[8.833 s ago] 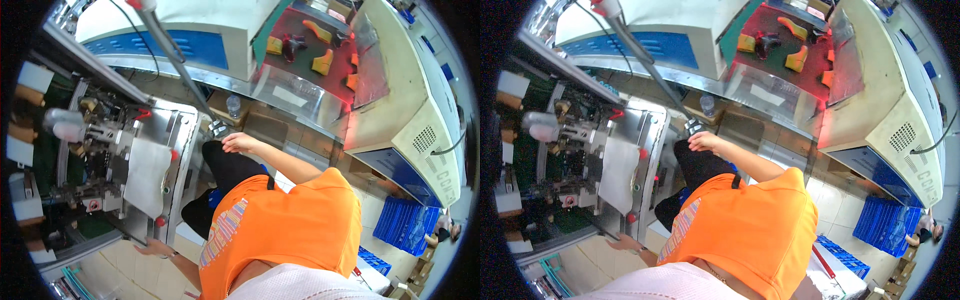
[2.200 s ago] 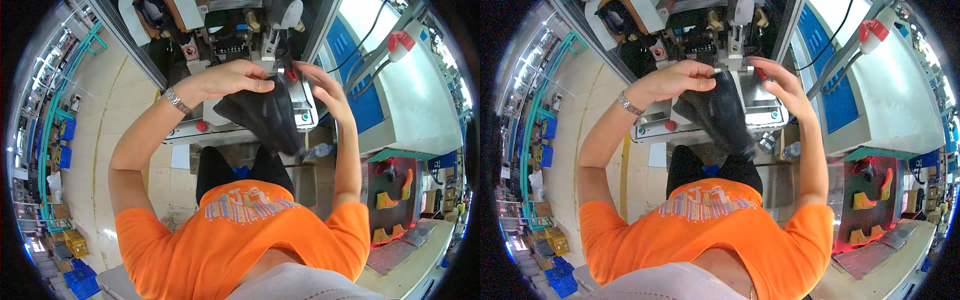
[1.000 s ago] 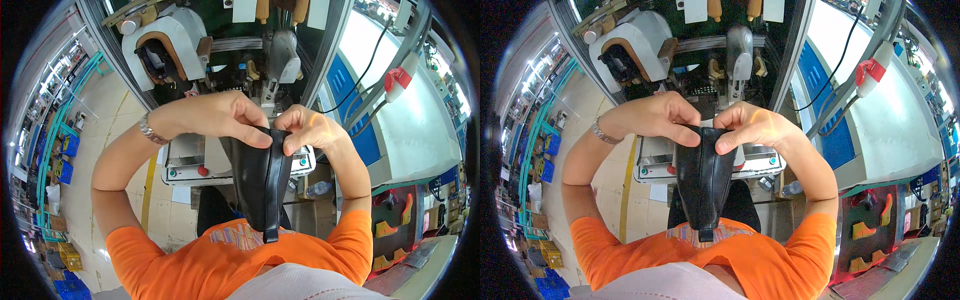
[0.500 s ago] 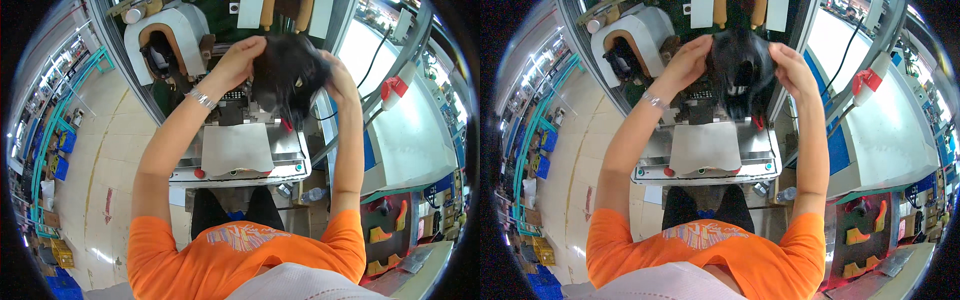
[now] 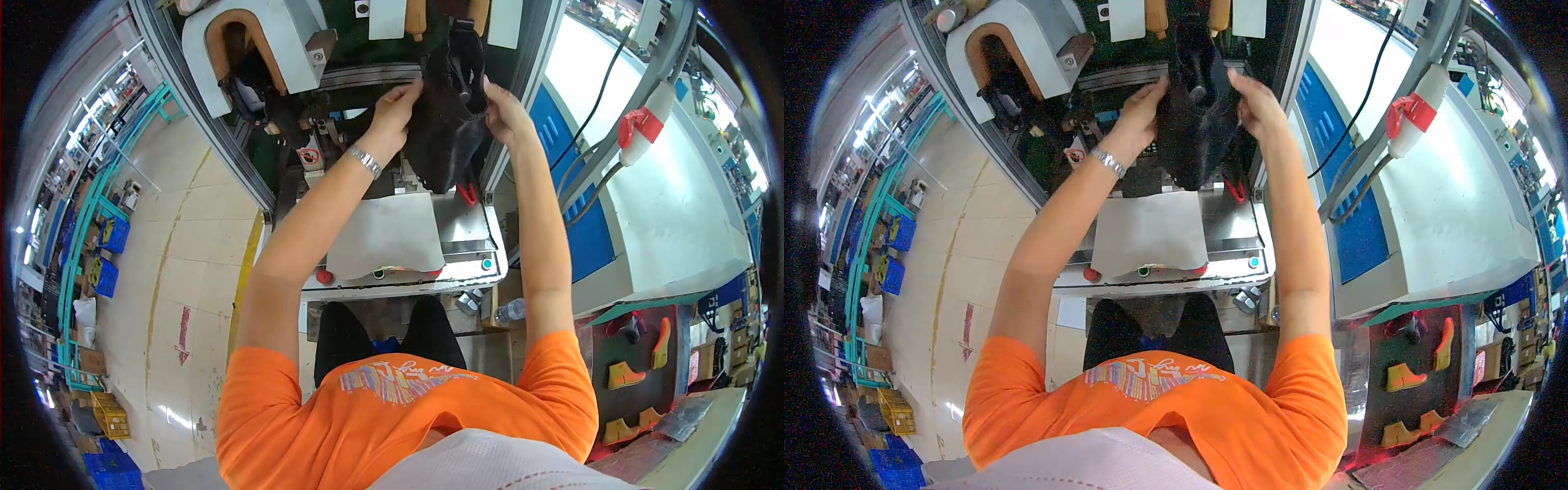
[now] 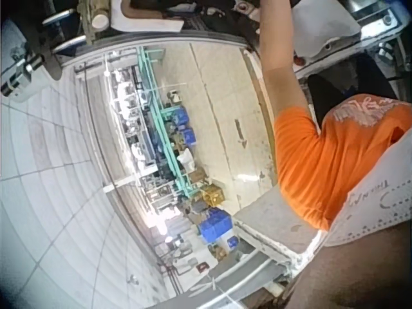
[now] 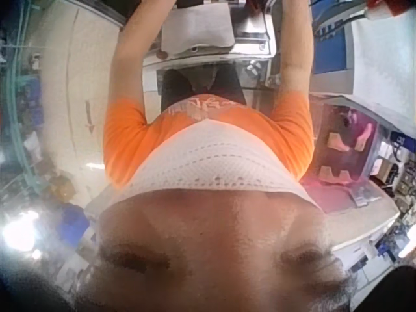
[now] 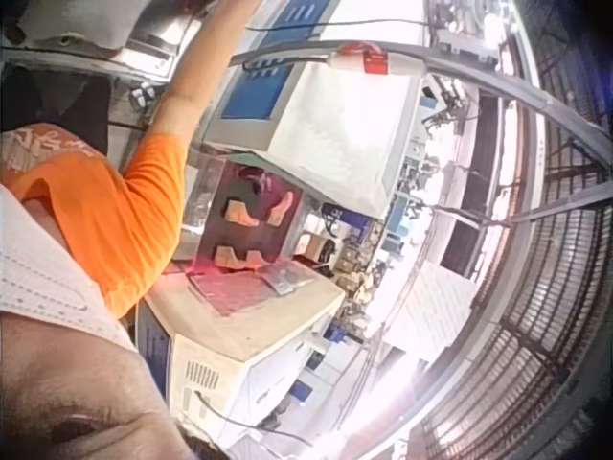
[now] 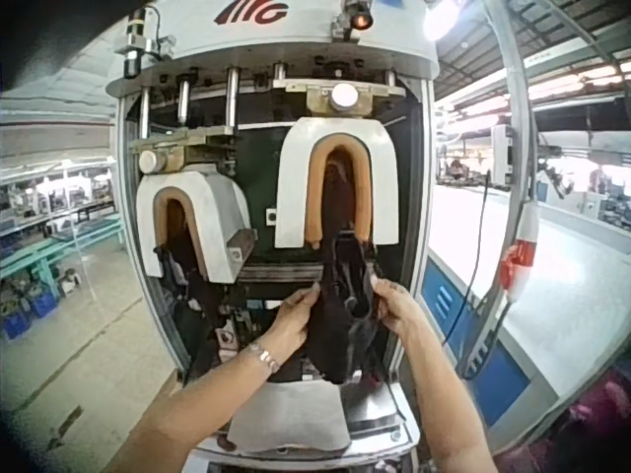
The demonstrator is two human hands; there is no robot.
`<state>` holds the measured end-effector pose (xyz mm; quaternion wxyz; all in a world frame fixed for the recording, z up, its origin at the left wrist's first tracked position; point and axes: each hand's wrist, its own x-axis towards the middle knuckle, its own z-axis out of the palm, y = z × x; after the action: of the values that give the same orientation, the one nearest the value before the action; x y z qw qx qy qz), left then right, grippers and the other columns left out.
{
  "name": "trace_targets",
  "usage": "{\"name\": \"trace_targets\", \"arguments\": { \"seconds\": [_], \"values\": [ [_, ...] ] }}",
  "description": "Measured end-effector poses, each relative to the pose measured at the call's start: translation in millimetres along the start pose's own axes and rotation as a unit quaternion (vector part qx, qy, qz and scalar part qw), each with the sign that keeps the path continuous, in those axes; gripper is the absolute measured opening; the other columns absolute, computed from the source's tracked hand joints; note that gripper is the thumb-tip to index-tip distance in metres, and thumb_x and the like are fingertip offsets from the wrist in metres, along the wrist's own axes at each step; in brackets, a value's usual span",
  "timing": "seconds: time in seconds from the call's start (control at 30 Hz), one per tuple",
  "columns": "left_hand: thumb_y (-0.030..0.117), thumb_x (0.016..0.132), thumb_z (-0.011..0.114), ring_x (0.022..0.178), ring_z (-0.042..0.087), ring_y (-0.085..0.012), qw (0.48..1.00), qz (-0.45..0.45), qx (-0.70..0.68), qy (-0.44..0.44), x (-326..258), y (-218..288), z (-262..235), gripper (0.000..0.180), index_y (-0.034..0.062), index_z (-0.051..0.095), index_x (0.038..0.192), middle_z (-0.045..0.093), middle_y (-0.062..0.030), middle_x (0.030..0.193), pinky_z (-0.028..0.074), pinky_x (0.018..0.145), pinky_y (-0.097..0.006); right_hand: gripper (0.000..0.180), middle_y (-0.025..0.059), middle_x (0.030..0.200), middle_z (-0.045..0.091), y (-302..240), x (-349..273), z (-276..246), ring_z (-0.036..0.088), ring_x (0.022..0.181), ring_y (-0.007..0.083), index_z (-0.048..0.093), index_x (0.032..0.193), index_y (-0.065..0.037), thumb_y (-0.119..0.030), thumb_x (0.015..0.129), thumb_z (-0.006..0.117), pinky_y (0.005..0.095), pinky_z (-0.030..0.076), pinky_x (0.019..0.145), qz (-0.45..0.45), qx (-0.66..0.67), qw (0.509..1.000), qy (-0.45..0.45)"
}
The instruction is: The person places black shoes into a machine, presses a button to activate it, and then removes the shoes. This process is repeated for multiple pairs of shoes. The person also handles a holographic package and places it on the machine's surface.
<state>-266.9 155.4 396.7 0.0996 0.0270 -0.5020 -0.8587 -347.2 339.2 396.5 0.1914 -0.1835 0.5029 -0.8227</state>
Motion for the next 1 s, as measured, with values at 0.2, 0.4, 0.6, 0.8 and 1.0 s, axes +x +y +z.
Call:
{"name": "trace_targets", "arguments": {
  "seconds": [0.2,0.4,0.6,0.8,1.0],
  "values": [
    [0.033,0.079,0.062,0.072,0.047,-0.0049,0.991,-0.066,0.101,-0.061,-62.0,-24.3,-28.8,0.024,0.0153,0.052,0.092,0.051,0.0050,0.077,0.036,0.063,-0.022,0.056,0.0107,0.119,0.049,102.6,-94.0,3.0,0.047,0.109,0.0266,0.042,0.122,-0.010,-0.043,0.078,0.054,0.0452,0.034,0.095,0.097,0.197,0.970,-0.103],
    [0.009,0.068,0.064,0.080,0.054,-0.0233,0.584,0.631,0.510,-0.004,-123.0,0.0,-7.5,0.029,0.0045,0.055,0.096,0.057,-0.0114,0.094,0.037,0.075,-0.033,0.046,0.0079,0.121,0.048,127.4,-108.5,12.0,0.042,0.114,0.0246,0.042,0.122,-0.011,-0.035,0.083,0.051,0.0495,0.031,0.096,0.087,0.402,0.897,-0.163],
    [0.019,0.068,0.061,0.074,0.053,-0.0130,0.543,0.486,0.684,-0.030,-146.5,29.1,55.0,0.046,0.0028,0.048,0.109,0.045,-0.0059,0.115,0.034,0.069,-0.029,0.039,0.0104,0.111,0.053,129.9,-99.2,13.5,0.049,0.106,0.0203,0.047,0.114,-0.004,-0.032,0.087,0.044,0.0408,0.039,0.092,0.076,0.316,0.944,-0.058],
    [0.016,0.069,0.056,0.077,0.049,-0.0143,0.427,0.471,0.772,-0.030,-143.5,3.4,48.4,0.038,0.0037,0.050,0.105,0.046,-0.0066,0.107,0.033,0.069,-0.030,0.040,0.0128,0.111,0.051,154.3,-60.6,10.7,0.049,0.103,0.0248,0.044,0.112,0.000,-0.031,0.089,0.040,0.0427,0.039,0.091,-0.029,0.366,0.929,-0.036],
    [0.011,0.069,0.055,0.079,0.048,-0.0170,0.449,0.451,0.770,-0.047,-141.7,-15.9,29.6,0.039,0.0044,0.049,0.108,0.044,-0.0066,0.109,0.034,0.069,-0.031,0.039,0.0147,0.108,0.050,167.4,-24.9,-0.2,0.049,0.100,0.0271,0.044,0.111,0.002,-0.030,0.088,0.038,0.0437,0.040,0.089,-0.067,0.361,0.930,-0.005]
  ]
}}
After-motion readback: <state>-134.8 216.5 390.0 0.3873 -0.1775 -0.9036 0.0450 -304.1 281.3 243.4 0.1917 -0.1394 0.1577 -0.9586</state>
